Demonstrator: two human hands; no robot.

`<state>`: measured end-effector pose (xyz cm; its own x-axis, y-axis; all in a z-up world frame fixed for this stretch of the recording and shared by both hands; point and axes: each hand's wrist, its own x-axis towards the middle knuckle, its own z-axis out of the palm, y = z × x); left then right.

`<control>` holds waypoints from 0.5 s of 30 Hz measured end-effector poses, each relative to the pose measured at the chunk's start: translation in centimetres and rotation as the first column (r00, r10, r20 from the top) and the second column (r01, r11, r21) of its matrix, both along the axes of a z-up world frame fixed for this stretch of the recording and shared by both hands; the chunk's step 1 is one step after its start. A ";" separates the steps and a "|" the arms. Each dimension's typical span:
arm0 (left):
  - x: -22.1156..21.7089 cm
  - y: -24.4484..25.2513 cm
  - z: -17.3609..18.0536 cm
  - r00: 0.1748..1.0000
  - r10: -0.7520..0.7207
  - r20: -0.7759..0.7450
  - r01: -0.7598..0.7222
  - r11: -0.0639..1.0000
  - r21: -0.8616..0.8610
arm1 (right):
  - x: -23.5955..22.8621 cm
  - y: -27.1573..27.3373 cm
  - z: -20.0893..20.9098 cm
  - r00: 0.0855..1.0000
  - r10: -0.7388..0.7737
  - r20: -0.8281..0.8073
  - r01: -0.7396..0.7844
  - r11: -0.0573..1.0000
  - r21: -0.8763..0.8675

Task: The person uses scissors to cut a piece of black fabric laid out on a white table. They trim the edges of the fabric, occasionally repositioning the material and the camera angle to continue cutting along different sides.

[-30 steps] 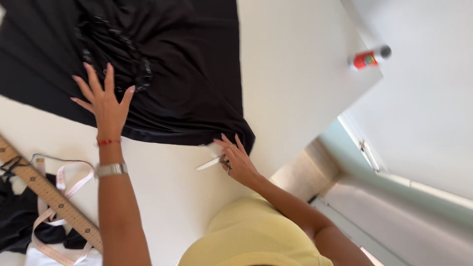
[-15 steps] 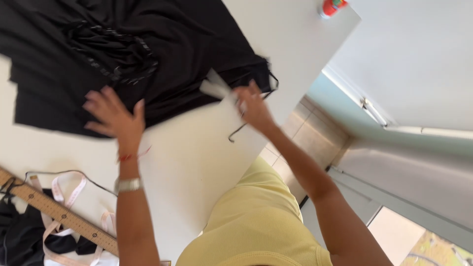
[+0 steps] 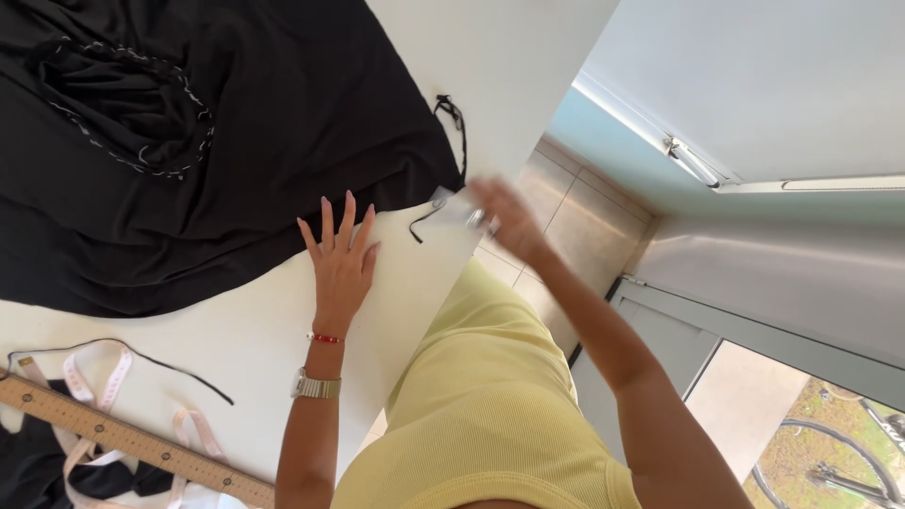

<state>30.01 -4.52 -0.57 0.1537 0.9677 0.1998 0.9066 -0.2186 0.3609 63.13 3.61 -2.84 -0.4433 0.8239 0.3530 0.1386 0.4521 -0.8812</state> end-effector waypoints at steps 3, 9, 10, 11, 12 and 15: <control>1.5 0.6 0.0 1.000 0.024 -0.001 -0.024 0.999 0.033 | 3.8 5.4 -2.9 0.730 -0.409 0.548 0.252 0.906 0.340; 7.1 2.1 -0.2 0.999 -0.032 0.029 0.031 0.998 0.055 | 1.3 4.4 -4.3 0.790 -0.367 0.491 0.310 0.930 0.196; 7.5 2.8 -0.3 1.000 -0.015 0.019 0.014 0.999 0.040 | 0.3 4.3 -4.5 0.840 -0.257 0.477 0.149 0.956 0.252; 7.9 3.5 -0.5 1.000 0.002 0.009 -0.002 1.000 0.025 | -0.7 4.1 -4.7 0.871 -0.140 0.471 -0.014 0.951 0.308; 7.9 3.6 -0.4 1.000 0.020 0.007 -0.020 1.000 0.013 | -0.2 5.5 -3.2 0.874 -0.119 0.470 -0.031 0.954 0.297; 8.4 2.5 -0.3 0.999 0.041 0.032 -0.042 0.999 0.003 | 2.1 9.3 -0.5 0.967 -0.211 0.146 0.243 0.936 -0.255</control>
